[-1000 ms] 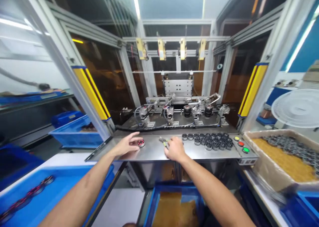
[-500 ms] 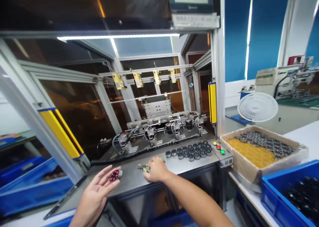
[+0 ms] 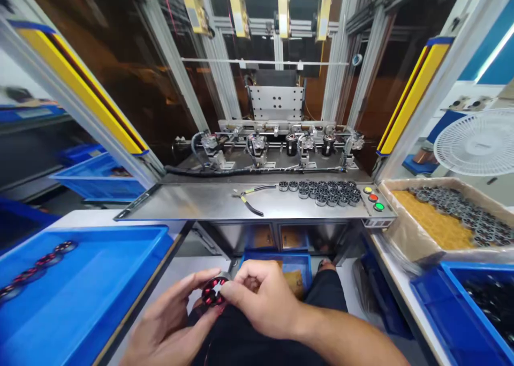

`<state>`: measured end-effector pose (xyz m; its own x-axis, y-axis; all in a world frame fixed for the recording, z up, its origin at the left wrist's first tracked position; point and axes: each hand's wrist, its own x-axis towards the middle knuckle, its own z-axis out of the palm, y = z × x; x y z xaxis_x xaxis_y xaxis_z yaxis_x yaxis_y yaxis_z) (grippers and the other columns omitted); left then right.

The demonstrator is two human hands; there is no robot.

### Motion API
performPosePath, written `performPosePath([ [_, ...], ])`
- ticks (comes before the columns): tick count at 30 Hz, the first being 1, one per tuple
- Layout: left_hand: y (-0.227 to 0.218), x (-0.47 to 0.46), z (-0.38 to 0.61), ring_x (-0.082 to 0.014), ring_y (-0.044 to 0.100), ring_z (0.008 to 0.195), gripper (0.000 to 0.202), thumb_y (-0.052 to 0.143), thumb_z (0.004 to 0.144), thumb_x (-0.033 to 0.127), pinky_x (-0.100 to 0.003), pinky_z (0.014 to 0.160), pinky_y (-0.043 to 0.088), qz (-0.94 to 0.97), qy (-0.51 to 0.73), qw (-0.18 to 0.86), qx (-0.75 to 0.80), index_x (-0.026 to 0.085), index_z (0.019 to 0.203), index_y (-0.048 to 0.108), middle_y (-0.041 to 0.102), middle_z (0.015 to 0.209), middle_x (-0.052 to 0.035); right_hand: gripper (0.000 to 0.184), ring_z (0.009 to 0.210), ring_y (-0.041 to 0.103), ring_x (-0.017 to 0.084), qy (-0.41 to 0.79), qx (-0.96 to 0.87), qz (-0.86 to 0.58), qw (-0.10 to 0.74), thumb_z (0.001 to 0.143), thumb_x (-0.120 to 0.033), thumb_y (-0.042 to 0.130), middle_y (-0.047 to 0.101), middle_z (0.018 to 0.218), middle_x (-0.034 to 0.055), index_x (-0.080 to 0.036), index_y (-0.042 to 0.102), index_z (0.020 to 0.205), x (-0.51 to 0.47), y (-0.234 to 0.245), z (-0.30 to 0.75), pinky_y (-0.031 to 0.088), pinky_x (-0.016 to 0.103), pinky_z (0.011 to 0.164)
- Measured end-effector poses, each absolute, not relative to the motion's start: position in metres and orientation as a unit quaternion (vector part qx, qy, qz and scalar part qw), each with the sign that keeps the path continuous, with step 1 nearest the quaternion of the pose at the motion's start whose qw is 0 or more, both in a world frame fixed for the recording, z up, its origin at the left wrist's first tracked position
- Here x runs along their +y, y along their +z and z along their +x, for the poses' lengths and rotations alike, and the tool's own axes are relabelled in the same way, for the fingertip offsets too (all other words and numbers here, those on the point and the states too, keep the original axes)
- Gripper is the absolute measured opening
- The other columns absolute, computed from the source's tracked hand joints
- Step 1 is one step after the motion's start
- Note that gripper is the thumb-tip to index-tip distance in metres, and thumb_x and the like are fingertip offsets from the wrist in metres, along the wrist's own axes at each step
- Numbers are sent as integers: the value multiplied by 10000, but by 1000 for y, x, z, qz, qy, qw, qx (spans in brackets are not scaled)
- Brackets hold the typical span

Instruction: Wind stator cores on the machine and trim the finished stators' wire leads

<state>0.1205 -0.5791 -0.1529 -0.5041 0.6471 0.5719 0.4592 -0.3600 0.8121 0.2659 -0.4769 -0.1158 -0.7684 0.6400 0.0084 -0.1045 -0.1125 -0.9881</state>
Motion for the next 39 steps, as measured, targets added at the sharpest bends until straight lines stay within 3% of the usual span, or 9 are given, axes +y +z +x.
performPosePath([
  [7, -135, -578, 141, -167, 760, 941, 529, 798, 734, 88, -203, 821, 618, 429, 726, 214, 492, 271, 1199, 623, 788, 1051, -13, 439, 382, 453, 59, 874, -444, -69, 186, 667, -426, 859, 534, 472, -37, -154, 552, 511, -438, -142, 300, 362, 193, 399],
  [10, -139, -575, 136, -176, 750, 971, 653, 772, 688, -29, -252, 866, 618, 479, 721, 143, 480, 271, 1245, 613, 780, 1057, -15, 294, 435, 556, 64, 873, -439, -107, 181, 673, -320, 879, 642, 553, -7, -122, 661, 665, -451, -160, 302, 440, 172, 446],
  [14, -149, -569, 128, -224, 744, 968, 674, 758, 667, -63, -371, 859, 635, 544, 672, 72, 498, 273, 1235, 623, 769, 1043, -49, 444, 502, 659, 110, 903, -360, -161, 173, 555, -357, 938, 734, 677, 47, -118, 654, 800, -496, -164, 283, 528, 194, 467],
  [18, -154, -566, 127, -248, 742, 968, 657, 769, 678, -35, -409, 828, 642, 554, 646, 75, 520, 277, 1235, 614, 764, 1048, -60, 416, 372, 588, 90, 907, -308, -210, 195, 589, -385, 912, 688, 539, 12, -120, 638, 755, -515, -155, 271, 465, 155, 358],
  [21, -152, -566, 130, -211, 737, 984, 722, 771, 678, -41, -348, 862, 628, 527, 666, 80, 522, 285, 1293, 580, 760, 1070, -37, 414, 317, 533, 72, 897, -348, -215, 171, 650, -442, 868, 632, 458, -21, -101, 707, 821, -514, -155, 277, 412, 134, 316],
  [27, -146, -570, 135, -193, 733, 1038, 692, 734, 797, 66, -285, 884, 609, 446, 682, 250, 522, 316, 1390, 478, 761, 1152, -50, 322, 399, 578, 87, 823, -508, -187, 172, 752, -425, 804, 654, 518, -6, -124, 767, 863, -499, -159, 296, 479, 188, 418],
  [32, -143, -573, 133, -209, 728, 1061, 617, 637, 883, 80, -297, 886, 604, 467, 655, 352, 479, 352, 1405, 452, 727, 1241, -91, 457, 495, 581, 98, 762, -548, -214, 271, 788, -583, 722, 656, 591, 18, -128, 684, 756, -473, -140, 299, 487, 231, 515],
  [35, -140, -571, 136, -204, 705, 1109, 632, 626, 888, 72, -281, 912, 583, 475, 634, 386, 473, 371, 1416, 450, 713, 1257, -95, 455, 453, 504, 68, 767, -552, -232, 230, 770, -562, 750, 580, 538, -25, -148, 593, 664, -469, -126, 295, 402, 197, 473],
  [39, -140, -569, 142, -179, 722, 1022, 710, 766, 759, 48, -253, 873, 589, 440, 672, 377, 461, 384, 1339, 531, 727, 1113, -33, 452, 444, 464, 60, 782, -546, -228, 198, 761, -540, 764, 536, 517, -47, -160, 558, 631, -474, -123, 290, 352, 195, 464],
])
